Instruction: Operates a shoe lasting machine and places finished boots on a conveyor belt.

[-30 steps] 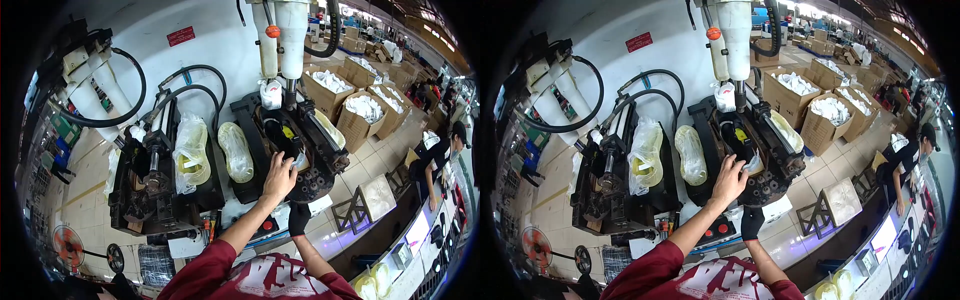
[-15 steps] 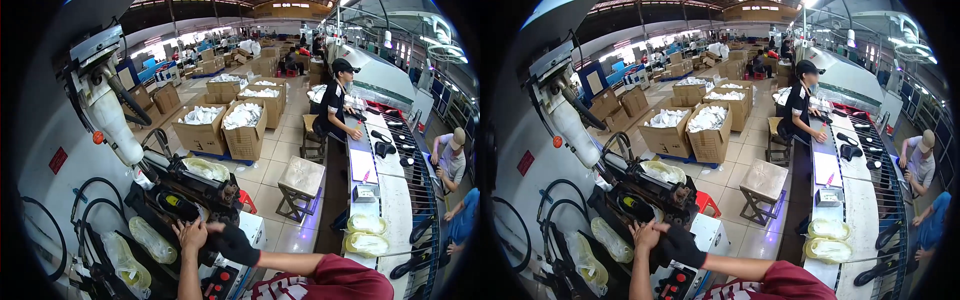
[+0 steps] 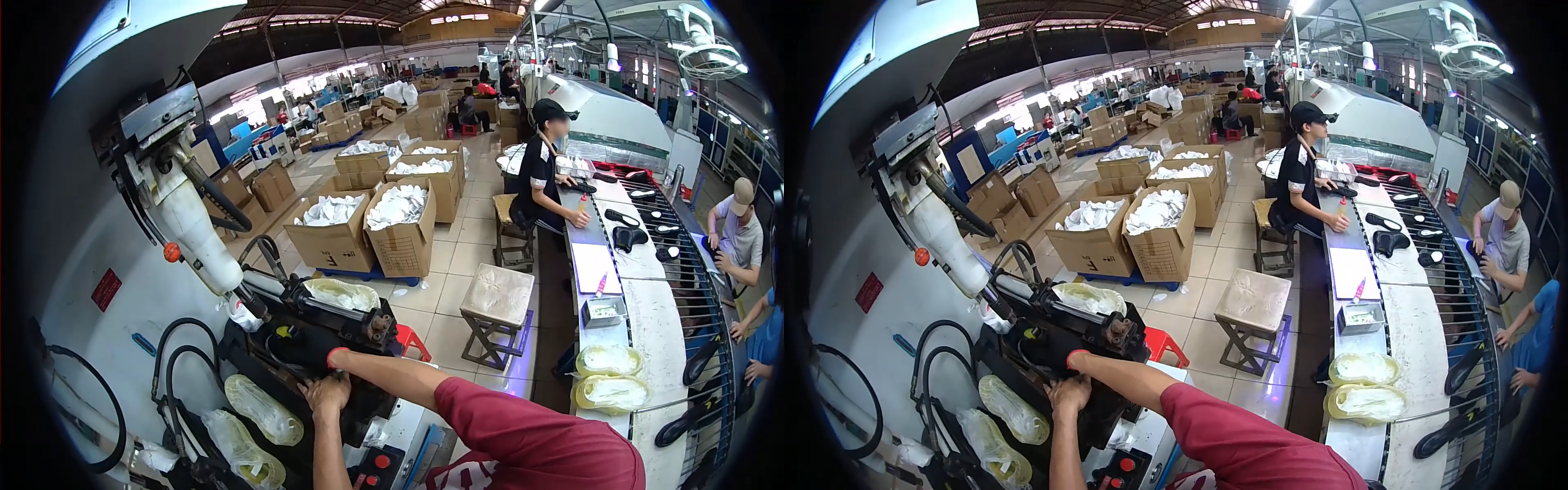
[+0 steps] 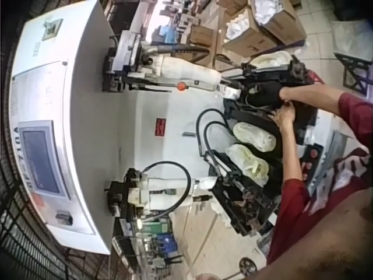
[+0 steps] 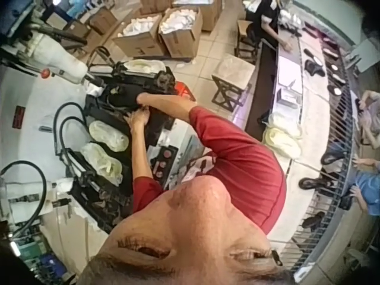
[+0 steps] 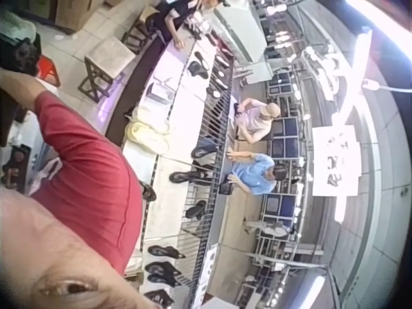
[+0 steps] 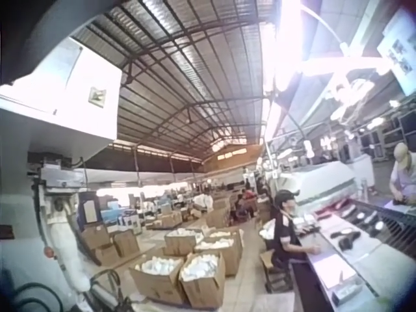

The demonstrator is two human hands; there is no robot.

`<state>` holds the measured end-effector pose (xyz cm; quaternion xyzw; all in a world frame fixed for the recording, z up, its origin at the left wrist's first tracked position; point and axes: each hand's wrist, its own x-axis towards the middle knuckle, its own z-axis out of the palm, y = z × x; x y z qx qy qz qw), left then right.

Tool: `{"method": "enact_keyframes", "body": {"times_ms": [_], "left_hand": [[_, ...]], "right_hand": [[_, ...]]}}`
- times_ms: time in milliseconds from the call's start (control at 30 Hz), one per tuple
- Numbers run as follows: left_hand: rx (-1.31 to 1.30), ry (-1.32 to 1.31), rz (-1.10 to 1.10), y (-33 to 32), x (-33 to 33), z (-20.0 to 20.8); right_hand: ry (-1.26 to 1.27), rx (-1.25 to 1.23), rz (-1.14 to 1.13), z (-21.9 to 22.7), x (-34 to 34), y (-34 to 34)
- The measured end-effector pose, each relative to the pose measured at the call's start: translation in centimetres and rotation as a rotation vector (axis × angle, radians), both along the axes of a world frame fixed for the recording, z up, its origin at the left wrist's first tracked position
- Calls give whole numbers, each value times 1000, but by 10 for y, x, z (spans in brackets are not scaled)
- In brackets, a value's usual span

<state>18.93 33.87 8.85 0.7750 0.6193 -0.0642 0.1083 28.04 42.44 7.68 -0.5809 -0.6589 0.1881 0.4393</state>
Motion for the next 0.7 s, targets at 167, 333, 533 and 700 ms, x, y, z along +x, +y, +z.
{"method": "enact_keyframes", "body": {"times_ms": [167, 333, 533, 700], "left_hand": [[0, -70, -30, -5, 22, 14], [263, -311, 22, 16, 10, -32], [335, -801, -130, 57, -23, -63], [-112, -1527, -875, -150, 32, -16]], "right_hand": [[152, -49, -138, 42, 26, 13], [296, -60, -236, 63, 49, -58], [524, 120, -349, 92, 82, -243], [537, 286, -588, 111, 59, -434]]}}
